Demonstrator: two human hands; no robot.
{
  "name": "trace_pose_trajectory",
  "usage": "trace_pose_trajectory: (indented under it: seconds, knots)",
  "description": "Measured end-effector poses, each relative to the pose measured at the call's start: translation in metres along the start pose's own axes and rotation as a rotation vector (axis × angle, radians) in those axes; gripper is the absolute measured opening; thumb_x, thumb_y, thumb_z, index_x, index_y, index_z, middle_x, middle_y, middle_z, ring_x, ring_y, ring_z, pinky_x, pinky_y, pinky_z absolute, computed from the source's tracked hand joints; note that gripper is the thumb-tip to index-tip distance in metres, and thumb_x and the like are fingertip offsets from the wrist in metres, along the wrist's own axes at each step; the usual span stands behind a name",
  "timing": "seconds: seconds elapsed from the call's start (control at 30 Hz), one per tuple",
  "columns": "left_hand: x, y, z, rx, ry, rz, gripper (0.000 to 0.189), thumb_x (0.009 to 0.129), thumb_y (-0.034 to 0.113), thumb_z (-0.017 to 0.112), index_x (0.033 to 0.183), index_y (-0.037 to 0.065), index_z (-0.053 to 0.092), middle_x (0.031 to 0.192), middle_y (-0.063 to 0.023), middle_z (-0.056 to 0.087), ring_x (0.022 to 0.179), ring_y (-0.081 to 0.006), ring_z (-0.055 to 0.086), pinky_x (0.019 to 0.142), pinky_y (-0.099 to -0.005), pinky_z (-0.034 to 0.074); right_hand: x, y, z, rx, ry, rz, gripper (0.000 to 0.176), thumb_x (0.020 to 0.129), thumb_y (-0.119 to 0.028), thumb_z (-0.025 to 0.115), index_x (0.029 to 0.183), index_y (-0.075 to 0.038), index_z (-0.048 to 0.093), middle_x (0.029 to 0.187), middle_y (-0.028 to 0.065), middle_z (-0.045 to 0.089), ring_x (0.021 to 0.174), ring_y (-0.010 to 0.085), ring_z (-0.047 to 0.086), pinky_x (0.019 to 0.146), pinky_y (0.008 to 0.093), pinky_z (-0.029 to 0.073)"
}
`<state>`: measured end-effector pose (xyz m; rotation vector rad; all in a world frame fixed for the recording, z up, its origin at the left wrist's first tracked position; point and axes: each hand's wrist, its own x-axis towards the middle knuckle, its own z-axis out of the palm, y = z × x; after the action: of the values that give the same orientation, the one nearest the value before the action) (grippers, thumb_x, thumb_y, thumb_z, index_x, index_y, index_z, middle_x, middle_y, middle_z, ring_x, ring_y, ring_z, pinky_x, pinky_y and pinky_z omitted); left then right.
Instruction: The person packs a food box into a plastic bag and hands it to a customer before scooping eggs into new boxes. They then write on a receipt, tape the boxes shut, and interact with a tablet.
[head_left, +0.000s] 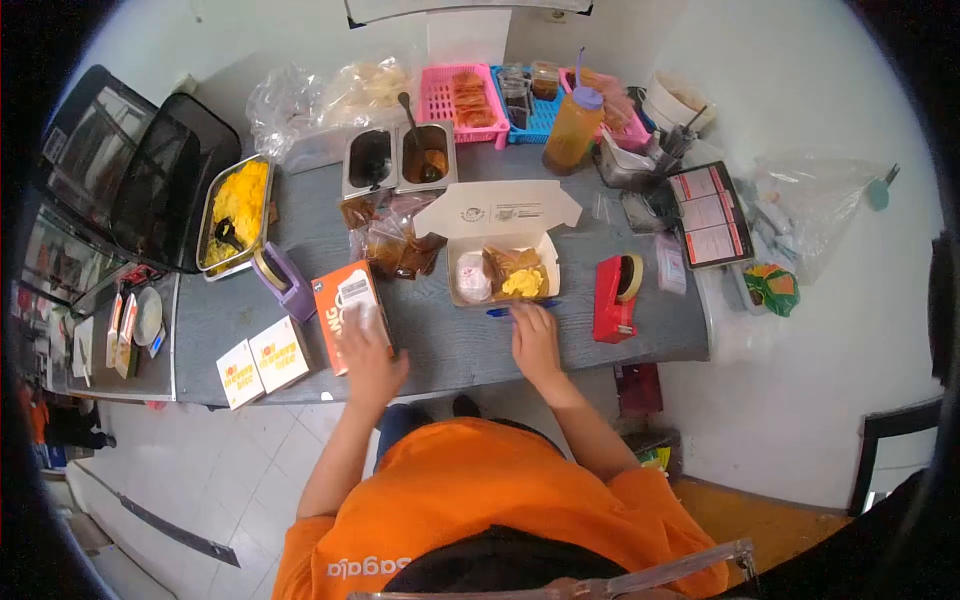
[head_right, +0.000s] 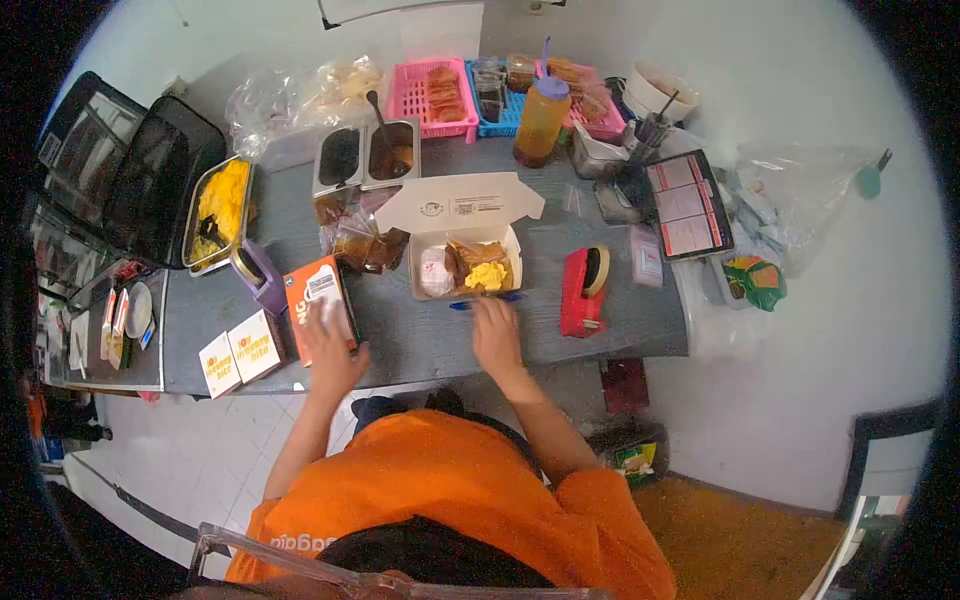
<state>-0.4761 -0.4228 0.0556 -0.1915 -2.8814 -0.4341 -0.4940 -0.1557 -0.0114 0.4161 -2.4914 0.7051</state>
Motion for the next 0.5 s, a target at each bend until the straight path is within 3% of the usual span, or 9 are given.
trace_pose_trajectory:
  seconds: [0.07,0.1,0.17,0.23,0.27,0.33,0.37,0.43,0.5]
  knots:
    - [0.009,0.027,0.01,-0.106,-0.051,0.221,0.067,0.071,0.021,0.065,0.129,0.003,0.036,0.135,-0.0178,0.033,0.123,-0.0328,0.033,0.1,-0.051,0.024,-0.005,0.006,-0.008,-0.144,0.04,0.006,0.02,0.078,-0.013,0.057,0.097,-0.003,0.057,0.094,0.0113,0.053,0.086,0.0293,0.051,0.075,0.0401,0.043]
    - [0.016,0.041,0.02,-0.075,-0.069,0.327,0.064,0.072,0.017,0.064,0.129,0.004,0.037,0.135,-0.0158,0.033,0.12,-0.032,0.036,0.097,-0.0472,0.03,-0.011,0.008,-0.014,-0.195,-0.063,0.037,0.022,0.079,-0.014,0.057,0.098,-0.003,0.057,0.096,0.0118,0.052,0.088,0.0296,0.051,0.075,0.0401,0.043]
    - [0.033,0.064,0.032,-0.217,-0.131,0.376,0.05,0.074,0.01,0.06,0.122,0.008,0.044,0.126,-0.0134,0.042,0.108,-0.0335,0.043,0.093,-0.0454,0.035,-0.026,0.017,-0.024,-0.247,-0.16,0.07,0.023,0.08,-0.016,0.057,0.099,-0.003,0.056,0.098,0.0123,0.052,0.09,0.03,0.051,0.076,0.0401,0.043]
    - [0.042,0.064,0.059,-0.254,-0.154,0.379,0.041,0.074,0.007,0.058,0.114,0.007,0.048,0.118,-0.0124,0.046,0.102,-0.0327,0.045,0.088,-0.0437,0.038,-0.042,0.031,-0.025,-0.244,-0.319,0.383,0.027,0.081,-0.018,0.056,0.102,-0.001,0.054,0.101,0.0141,0.052,0.095,0.032,0.051,0.08,0.0411,0.043]
    - [0.046,0.063,0.072,-0.293,-0.18,0.377,0.033,0.074,0.004,0.056,0.106,0.006,0.053,0.11,-0.0113,0.05,0.096,-0.0319,0.048,0.084,-0.0419,0.041,-0.038,0.035,-0.027,-0.246,-0.314,0.378,0.027,0.081,-0.018,0.056,0.102,-0.001,0.054,0.101,0.0141,0.052,0.095,0.032,0.051,0.08,0.0411,0.043]
    - [0.045,0.053,0.089,-0.306,-0.16,0.397,0.027,0.073,0.004,0.056,0.1,0.005,0.054,0.104,-0.0107,0.051,0.094,-0.0314,0.048,0.081,-0.0411,0.042,-0.027,0.04,-0.032,-0.242,-0.357,0.644,0.036,0.083,-0.018,0.055,0.114,0.0,0.05,0.105,0.0171,0.051,0.1,0.0346,0.049,0.083,0.0425,0.043]
    - [0.04,0.047,0.093,-0.318,-0.153,0.418,0.021,0.073,0.005,0.056,0.094,0.005,0.054,0.098,-0.0101,0.052,0.091,-0.031,0.048,0.077,-0.0403,0.042,-0.02,0.048,-0.027,-0.243,-0.358,0.645,0.036,0.083,-0.018,0.055,0.114,0.0,0.05,0.105,0.0171,0.051,0.1,0.0346,0.049,0.083,0.0425,0.043]
    - [0.026,0.039,0.084,-0.347,-0.176,0.443,0.019,0.072,0.003,0.055,0.091,0.004,0.054,0.097,-0.0108,0.052,0.09,-0.0317,0.049,0.076,-0.0402,0.043,0.003,0.068,-0.008,-0.3,-0.089,0.646,0.044,0.081,-0.014,0.054,0.122,0.0,0.044,0.113,0.0203,0.05,0.104,0.0366,0.048,0.089,0.0435,0.04]
    - [0.012,0.032,0.07,-0.371,-0.199,0.467,0.018,0.071,0.001,0.054,0.089,0.003,0.054,0.097,-0.0115,0.052,0.088,-0.0325,0.049,0.075,-0.0402,0.043,0.03,0.072,-0.005,-0.317,0.021,0.587,0.051,0.08,-0.009,0.053,0.128,0.0,0.038,0.122,0.0226,0.046,0.108,0.0376,0.046,0.095,0.0431,0.035]
